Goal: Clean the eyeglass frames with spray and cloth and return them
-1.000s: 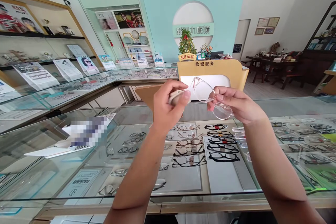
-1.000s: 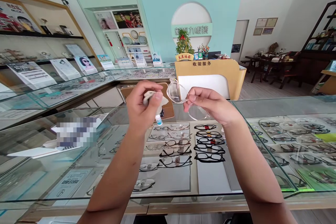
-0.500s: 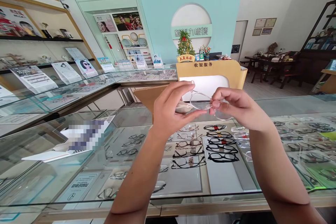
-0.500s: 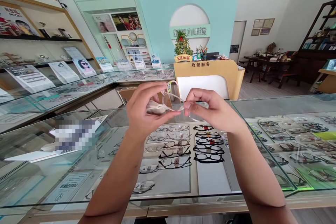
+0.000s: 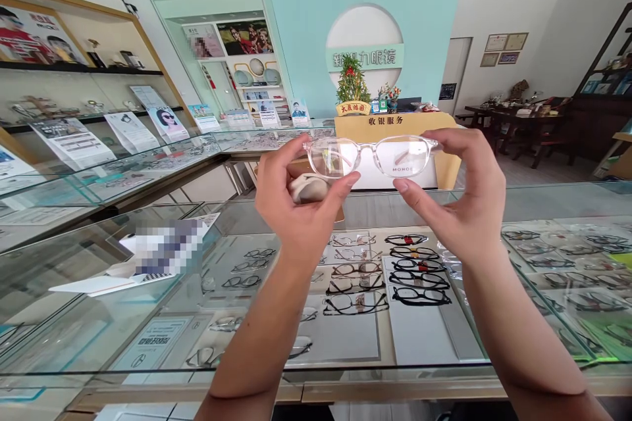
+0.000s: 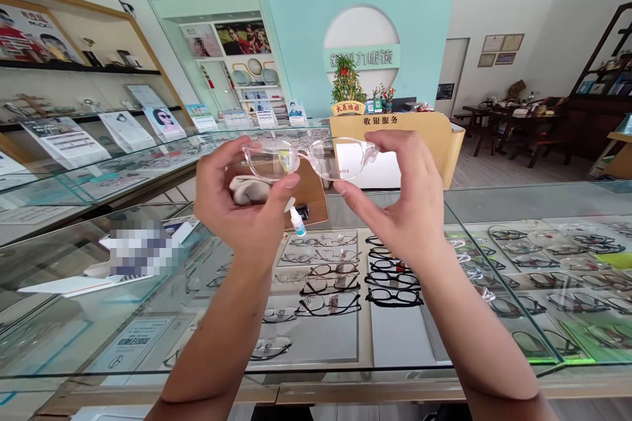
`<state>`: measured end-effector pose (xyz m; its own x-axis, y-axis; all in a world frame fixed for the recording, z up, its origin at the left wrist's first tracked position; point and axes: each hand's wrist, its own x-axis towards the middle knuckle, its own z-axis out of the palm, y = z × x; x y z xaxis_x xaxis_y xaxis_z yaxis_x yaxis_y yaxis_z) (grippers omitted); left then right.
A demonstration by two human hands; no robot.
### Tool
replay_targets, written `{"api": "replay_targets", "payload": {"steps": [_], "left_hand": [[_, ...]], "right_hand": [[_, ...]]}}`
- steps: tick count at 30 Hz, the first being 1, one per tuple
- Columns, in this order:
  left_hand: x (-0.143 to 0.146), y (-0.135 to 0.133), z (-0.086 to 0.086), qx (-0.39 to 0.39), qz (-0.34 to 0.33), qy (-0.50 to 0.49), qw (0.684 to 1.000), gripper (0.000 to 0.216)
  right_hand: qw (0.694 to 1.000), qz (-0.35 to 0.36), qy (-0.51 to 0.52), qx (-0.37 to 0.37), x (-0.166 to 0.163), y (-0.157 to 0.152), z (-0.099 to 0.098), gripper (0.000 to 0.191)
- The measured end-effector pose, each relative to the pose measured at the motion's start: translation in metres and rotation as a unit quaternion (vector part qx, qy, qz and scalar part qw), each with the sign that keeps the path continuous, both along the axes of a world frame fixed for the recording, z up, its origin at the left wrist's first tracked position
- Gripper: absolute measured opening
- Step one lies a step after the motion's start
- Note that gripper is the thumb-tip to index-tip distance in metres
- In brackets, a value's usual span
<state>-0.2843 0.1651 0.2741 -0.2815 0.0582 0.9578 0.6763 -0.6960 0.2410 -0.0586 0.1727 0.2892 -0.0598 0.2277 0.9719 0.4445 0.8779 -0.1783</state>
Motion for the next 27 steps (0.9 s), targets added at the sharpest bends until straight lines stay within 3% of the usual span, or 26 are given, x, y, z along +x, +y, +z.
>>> {"api": "replay_targets", "payload": {"steps": [17, 24, 27], "left_hand": [[0.0, 0.01, -0.008, -0.004, 0.032, 0.025, 0.999, 0.064], [0.004, 0.011, -0.012, -0.015, 0.025, 0.011, 1.0, 0.068], [0.006, 0.01, -0.013, -0.023, 0.053, 0.023, 0.998, 0.065]], "right_hand": [[0.996, -0.007, 0.063, -0.06, -0.006, 0.0, -0.006, 0.044], [0.993, -0.038, 0.043, -0.106, -0.006, 0.003, -0.009, 0.044], [0.992, -0.065, 0.039, -0.101, -0.006, 0.004, -0.011, 0.046]]}}
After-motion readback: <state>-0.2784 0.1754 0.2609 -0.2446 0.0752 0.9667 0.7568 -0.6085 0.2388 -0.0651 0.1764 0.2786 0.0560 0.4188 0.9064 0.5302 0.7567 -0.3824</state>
